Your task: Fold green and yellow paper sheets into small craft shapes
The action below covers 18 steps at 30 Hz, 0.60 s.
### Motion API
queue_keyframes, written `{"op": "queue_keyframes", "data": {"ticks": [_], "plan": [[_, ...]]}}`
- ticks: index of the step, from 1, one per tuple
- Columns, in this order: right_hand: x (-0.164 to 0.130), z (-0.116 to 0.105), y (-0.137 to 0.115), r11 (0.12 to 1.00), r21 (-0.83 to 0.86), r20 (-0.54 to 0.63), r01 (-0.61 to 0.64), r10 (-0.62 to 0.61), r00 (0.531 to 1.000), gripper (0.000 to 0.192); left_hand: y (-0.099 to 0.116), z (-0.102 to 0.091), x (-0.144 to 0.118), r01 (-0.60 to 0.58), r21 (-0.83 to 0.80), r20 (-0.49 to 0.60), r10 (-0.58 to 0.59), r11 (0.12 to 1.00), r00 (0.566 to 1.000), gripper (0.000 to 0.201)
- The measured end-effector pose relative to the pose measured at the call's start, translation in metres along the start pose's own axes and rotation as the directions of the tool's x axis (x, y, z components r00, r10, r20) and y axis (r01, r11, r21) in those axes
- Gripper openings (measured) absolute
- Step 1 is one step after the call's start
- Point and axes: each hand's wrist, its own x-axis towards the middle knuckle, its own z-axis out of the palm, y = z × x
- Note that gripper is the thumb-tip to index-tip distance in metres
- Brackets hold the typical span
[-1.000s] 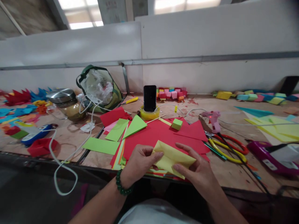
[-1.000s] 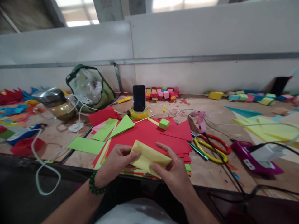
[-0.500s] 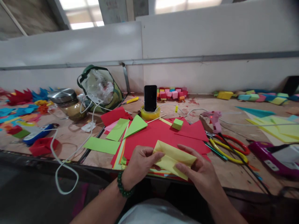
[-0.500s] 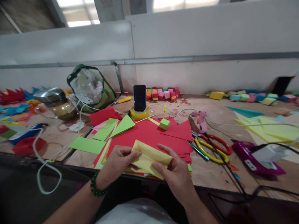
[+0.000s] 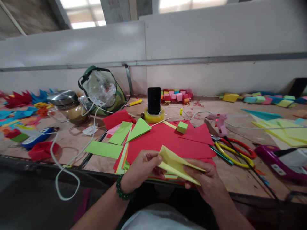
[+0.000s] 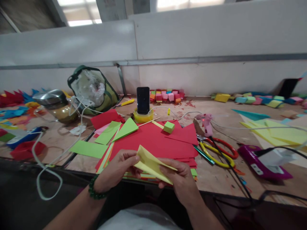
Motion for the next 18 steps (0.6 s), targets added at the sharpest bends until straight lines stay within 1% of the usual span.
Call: {"op": "queue_keyframes", "data": {"ticks": [2,4,6,8,11,14,16,18], "plan": [[-0.001,0.001,-0.001,1.000,0.018,0.023,-0.012,0.012,1.000,0.027,0.000,-0.001,0.000,0.002,-0.047,-0.011,-0.002,0.999,1.000,0.031],[-0.003,0.001,-0.001,0.999,0.025,0.066,-0.036,0.035,0.997,0.026,-0.002,-0.003,0.001,0.004,-0.092,-0.032,-0.007,0.996,0.999,0.028],[-0.005,0.002,0.000,0.999,0.017,0.126,-0.042,0.040,0.991,0.023,-0.004,-0.004,0.002,0.011,-0.132,-0.065,-0.019,0.991,0.998,0.029],[-0.006,0.002,0.002,1.000,0.008,0.185,-0.018,0.016,0.983,0.017,-0.006,-0.002,0.002,0.003,-0.178,-0.101,-0.021,0.984,0.995,0.033],[-0.007,0.002,0.008,0.995,-0.045,0.224,0.094,-0.081,0.971,0.012,-0.005,0.005,0.001,-0.037,-0.299,-0.137,-0.004,0.954,0.991,0.040],[-0.005,0.003,0.012,0.953,-0.143,0.235,0.266,-0.228,0.945,0.019,-0.003,0.014,-0.003,-0.050,-0.438,-0.132,-0.009,0.898,0.991,0.055],[-0.004,0.005,0.012,0.909,-0.187,0.247,0.372,-0.323,0.914,0.024,-0.003,0.019,-0.005,-0.067,-0.445,-0.126,0.012,0.893,0.992,0.059],[-0.004,0.007,0.012,0.858,-0.229,0.261,0.460,-0.401,0.878,0.027,-0.005,0.021,-0.006,-0.099,-0.389,-0.140,0.047,0.916,0.989,0.056]]}}
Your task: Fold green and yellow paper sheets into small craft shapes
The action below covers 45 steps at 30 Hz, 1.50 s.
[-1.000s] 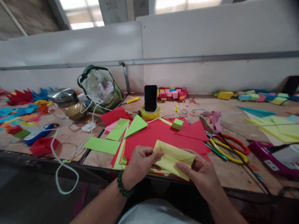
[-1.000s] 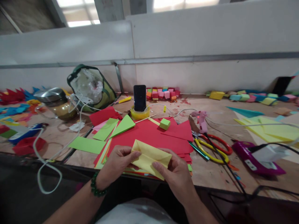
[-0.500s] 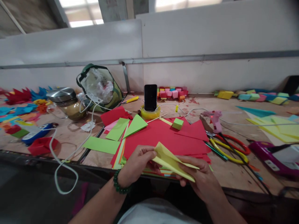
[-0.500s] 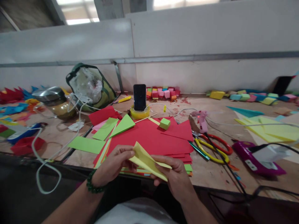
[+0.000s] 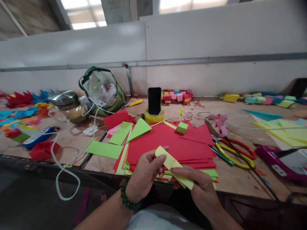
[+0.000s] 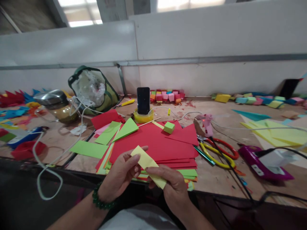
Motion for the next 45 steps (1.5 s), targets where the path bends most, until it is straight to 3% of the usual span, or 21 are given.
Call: {"op": "queue_keyframes", "data": {"ticks": [5,12,21,24,27,30,33,37,40,45], "plan": [[-0.001,0.000,0.002,0.990,-0.096,0.026,0.102,-0.100,0.995,0.030,-0.005,-0.004,-0.001,-0.118,0.202,0.003,0.119,0.972,0.993,0.036],[-0.006,-0.008,0.009,0.960,-0.226,0.214,0.166,-0.118,0.970,0.041,0.007,-0.001,-0.007,-0.290,0.547,0.049,0.315,0.785,0.948,0.039],[-0.013,-0.017,0.001,0.865,-0.444,0.329,0.233,-0.084,0.941,0.054,0.013,-0.005,-0.010,-0.358,0.645,0.163,0.337,0.675,0.927,0.038],[-0.012,-0.023,-0.005,0.921,-0.357,0.384,0.157,-0.009,0.923,0.046,0.016,-0.003,-0.011,-0.374,0.670,0.206,0.323,0.641,0.923,0.036],[-0.004,-0.022,-0.009,0.980,-0.195,0.231,0.048,-0.002,0.973,0.027,0.017,0.002,-0.012,-0.422,0.720,0.285,0.320,0.551,0.904,0.033],[0.007,-0.015,-0.012,0.965,-0.262,-0.006,0.028,-0.031,1.000,0.023,0.015,0.005,-0.013,-0.485,0.746,0.374,0.316,0.456,0.872,0.029],[0.015,-0.009,-0.015,0.933,-0.346,-0.019,0.103,-0.116,0.993,0.018,0.012,0.006,-0.016,-0.519,0.762,0.429,0.297,0.387,0.853,0.026],[0.016,-0.008,-0.018,0.941,-0.298,0.013,0.159,-0.162,0.987,0.010,0.011,0.005,-0.020,-0.527,0.783,0.459,0.264,0.332,0.848,0.029],[0.015,-0.009,-0.020,0.978,-0.192,0.015,0.082,-0.081,0.997,0.008,0.013,0.006,-0.020,-0.511,0.781,0.444,0.256,0.360,0.859,0.028],[0.015,-0.011,-0.019,1.000,0.000,-0.023,-0.011,0.011,1.000,0.006,0.018,0.010,-0.021,-0.440,0.734,0.364,0.247,0.517,0.898,0.020]]}}
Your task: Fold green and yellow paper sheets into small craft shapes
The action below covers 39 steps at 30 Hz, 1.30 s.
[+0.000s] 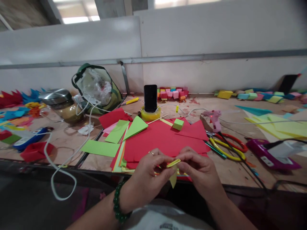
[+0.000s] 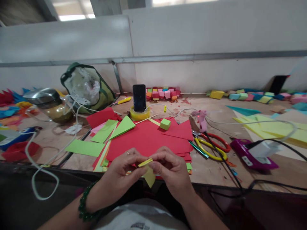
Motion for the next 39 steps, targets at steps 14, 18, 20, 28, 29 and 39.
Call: {"op": "queue_keyframes", "data": {"ticks": [14,18,20,28,29,39], "plan": [[-0.001,-0.009,0.012,0.973,0.209,0.056,-0.093,0.084,0.995,0.011,0.000,0.005,-0.001,-0.125,0.167,-0.121,0.146,0.978,0.982,0.018],[-0.001,-0.006,0.010,0.969,0.214,0.106,-0.126,0.105,0.989,0.011,-0.002,0.011,-0.001,-0.080,0.252,-0.175,0.126,0.965,0.976,0.014],[-0.002,-0.004,0.010,0.965,0.224,0.125,-0.139,0.113,0.986,0.011,-0.002,0.012,-0.001,-0.069,0.283,-0.181,0.124,0.957,0.976,0.016],[-0.003,0.001,0.011,0.958,0.249,0.134,-0.140,0.109,0.985,0.008,0.004,0.015,0.000,-0.139,0.315,-0.236,0.219,0.939,0.947,0.025],[-0.003,0.001,0.011,0.959,0.253,0.135,-0.131,0.099,0.986,0.008,0.004,0.016,0.000,-0.152,0.301,-0.243,0.230,0.941,0.942,0.025],[-0.004,0.003,0.011,0.942,0.319,0.122,-0.108,0.072,0.990,0.003,-0.001,0.019,0.002,-0.152,0.139,-0.302,0.188,0.979,0.935,0.027]]}}
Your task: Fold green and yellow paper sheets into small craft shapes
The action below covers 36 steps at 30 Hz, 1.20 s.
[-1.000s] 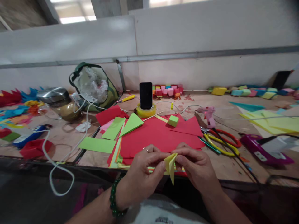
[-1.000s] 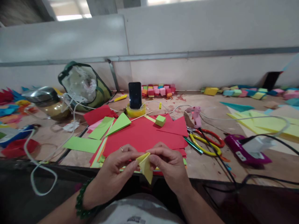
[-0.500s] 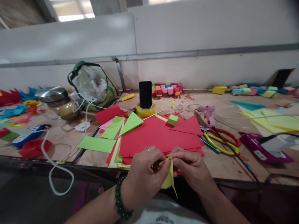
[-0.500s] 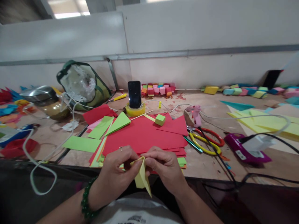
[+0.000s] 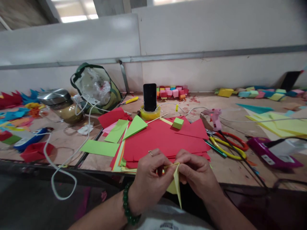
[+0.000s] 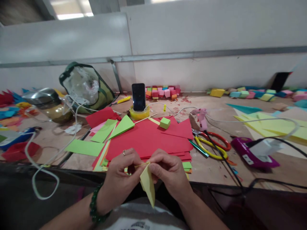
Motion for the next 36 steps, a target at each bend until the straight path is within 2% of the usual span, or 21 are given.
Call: {"op": "queue_keyframes", "data": {"ticks": [6,11,15,20,22,26,29,36], "plan": [[0.0015,-0.0036,-0.0028,0.998,0.003,0.040,-0.055,0.055,0.998,0.005,0.0004,0.0003,-0.0009,0.108,-0.111,0.042,-0.104,0.988,0.994,0.031],[0.0020,-0.0013,-0.0059,0.998,0.040,0.014,-0.057,0.057,0.998,0.004,-0.0021,0.0022,0.0002,0.192,-0.176,0.082,-0.180,0.966,0.980,0.032],[0.0033,0.0019,-0.0091,0.997,0.043,-0.080,-0.058,0.061,0.995,0.009,-0.0035,0.0027,0.0014,0.328,-0.288,0.170,-0.290,0.899,0.942,0.027],[0.0043,-0.0018,-0.0071,0.998,-0.015,-0.152,-0.063,0.060,0.987,0.010,-0.0019,-0.0006,0.0003,0.446,-0.451,0.295,-0.343,0.773,0.892,0.021],[0.0041,-0.0041,-0.0047,0.997,-0.051,-0.155,-0.064,0.056,0.986,0.010,-0.0023,-0.0017,-0.0003,0.448,-0.462,0.297,-0.342,0.765,0.892,0.022],[0.0039,-0.0050,-0.0021,0.988,-0.156,-0.165,-0.011,-0.016,0.986,0.011,-0.0040,-0.0015,-0.0002,0.357,-0.333,0.227,-0.294,0.873,0.929,0.020],[0.0036,-0.0029,-0.0028,0.974,-0.222,-0.163,0.050,-0.088,0.983,0.012,-0.0046,-0.0007,0.0004,0.285,-0.263,0.168,-0.247,0.922,0.954,0.017],[-0.0001,0.0042,-0.0022,0.962,-0.268,-0.203,0.062,-0.119,0.972,0.020,-0.0034,0.0006,0.0022,0.235,-0.177,0.161,-0.208,0.956,0.965,0.019]]}}
